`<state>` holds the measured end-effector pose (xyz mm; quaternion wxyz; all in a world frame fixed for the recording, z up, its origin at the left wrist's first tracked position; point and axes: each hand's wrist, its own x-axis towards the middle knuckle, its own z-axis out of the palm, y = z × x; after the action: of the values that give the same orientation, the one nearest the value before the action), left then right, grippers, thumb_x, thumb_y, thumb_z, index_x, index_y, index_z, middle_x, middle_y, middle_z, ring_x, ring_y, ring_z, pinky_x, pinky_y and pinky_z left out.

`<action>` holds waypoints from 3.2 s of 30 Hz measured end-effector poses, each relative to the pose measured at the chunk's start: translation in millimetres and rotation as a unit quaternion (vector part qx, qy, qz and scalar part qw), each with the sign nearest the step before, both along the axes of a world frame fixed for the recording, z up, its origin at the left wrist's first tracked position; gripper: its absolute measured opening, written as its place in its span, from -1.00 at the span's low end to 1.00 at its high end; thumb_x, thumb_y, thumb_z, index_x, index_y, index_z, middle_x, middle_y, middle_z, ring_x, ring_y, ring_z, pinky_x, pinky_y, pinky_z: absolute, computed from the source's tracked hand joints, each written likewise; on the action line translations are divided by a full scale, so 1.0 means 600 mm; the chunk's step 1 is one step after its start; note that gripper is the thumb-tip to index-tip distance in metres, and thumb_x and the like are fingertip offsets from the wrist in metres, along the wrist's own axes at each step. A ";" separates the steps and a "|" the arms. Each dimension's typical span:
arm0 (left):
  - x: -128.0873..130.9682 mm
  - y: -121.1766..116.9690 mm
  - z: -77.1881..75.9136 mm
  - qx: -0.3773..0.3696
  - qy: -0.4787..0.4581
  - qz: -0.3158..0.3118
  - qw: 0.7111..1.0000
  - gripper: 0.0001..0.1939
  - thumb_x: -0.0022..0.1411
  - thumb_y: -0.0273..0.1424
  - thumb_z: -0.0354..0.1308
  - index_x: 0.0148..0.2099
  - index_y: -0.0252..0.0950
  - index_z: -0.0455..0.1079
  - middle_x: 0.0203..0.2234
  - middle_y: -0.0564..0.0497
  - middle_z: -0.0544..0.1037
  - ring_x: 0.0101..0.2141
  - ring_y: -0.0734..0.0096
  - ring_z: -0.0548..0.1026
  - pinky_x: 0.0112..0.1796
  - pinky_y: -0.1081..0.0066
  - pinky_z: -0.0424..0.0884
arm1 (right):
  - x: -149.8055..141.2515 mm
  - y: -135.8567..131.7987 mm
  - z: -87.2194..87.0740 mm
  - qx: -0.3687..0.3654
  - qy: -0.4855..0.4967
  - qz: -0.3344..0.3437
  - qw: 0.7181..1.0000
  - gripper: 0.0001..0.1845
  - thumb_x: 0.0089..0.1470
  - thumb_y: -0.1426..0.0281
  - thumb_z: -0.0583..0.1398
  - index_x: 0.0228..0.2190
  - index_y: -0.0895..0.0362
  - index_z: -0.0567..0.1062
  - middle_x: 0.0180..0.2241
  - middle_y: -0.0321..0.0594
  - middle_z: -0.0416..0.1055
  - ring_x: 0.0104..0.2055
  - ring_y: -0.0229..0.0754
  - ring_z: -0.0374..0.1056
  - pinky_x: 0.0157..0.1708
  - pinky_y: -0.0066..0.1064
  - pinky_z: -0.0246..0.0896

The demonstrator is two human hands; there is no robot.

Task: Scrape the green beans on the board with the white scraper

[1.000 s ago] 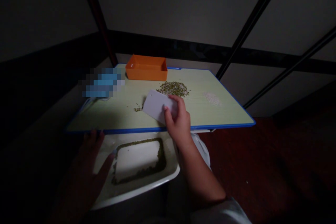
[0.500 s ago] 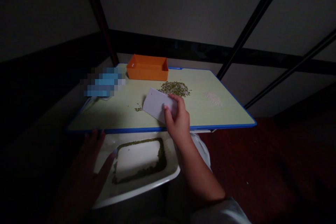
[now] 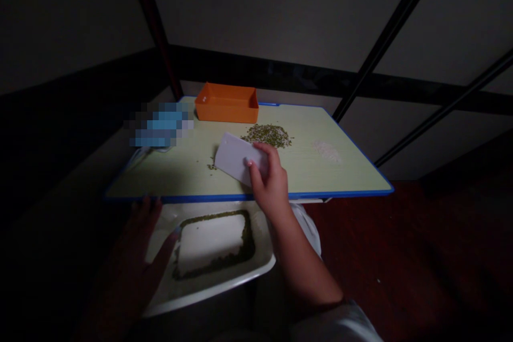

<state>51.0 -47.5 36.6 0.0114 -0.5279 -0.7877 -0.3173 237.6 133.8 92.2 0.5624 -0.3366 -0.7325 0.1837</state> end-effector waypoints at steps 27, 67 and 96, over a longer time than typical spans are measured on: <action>0.001 0.002 0.001 -0.005 0.000 0.008 1.000 -0.33 0.26 -0.08 -0.07 0.37 -0.09 -0.02 0.39 -0.03 0.05 0.37 0.14 -0.05 0.30 -0.04 0.08 | -0.006 0.007 -0.002 0.012 0.007 0.004 1.000 -0.67 0.13 0.41 0.16 -0.04 0.00 0.36 -0.05 -0.16 0.42 -0.03 -0.09 0.40 -0.10 -0.23 0.40; -0.001 0.000 0.004 -0.002 0.005 0.009 1.000 -0.34 0.27 -0.09 -0.07 0.36 -0.15 0.02 0.38 -0.09 0.05 0.36 0.13 -0.04 0.27 -0.07 0.11 | -0.011 0.027 -0.004 -0.057 0.023 0.120 0.991 -0.60 0.06 0.46 0.25 -0.05 -0.03 0.39 -0.03 -0.23 0.45 0.01 -0.06 0.38 0.01 -0.17 0.31; 0.004 -0.001 0.002 0.002 0.012 0.006 1.000 -0.34 0.27 -0.10 -0.06 0.36 -0.16 0.01 0.38 -0.09 0.07 0.36 0.13 -0.03 0.28 -0.03 0.13 | 0.024 0.018 0.003 -0.063 0.038 0.094 0.993 -0.68 0.06 0.40 0.27 -0.11 -0.01 0.44 -0.12 -0.23 0.46 -0.07 -0.09 0.39 -0.07 -0.19 0.34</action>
<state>53.3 -47.8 37.8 0.0237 -0.5267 -0.7901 -0.3126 251.9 144.6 94.3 0.5474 -0.2939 -0.7261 0.2945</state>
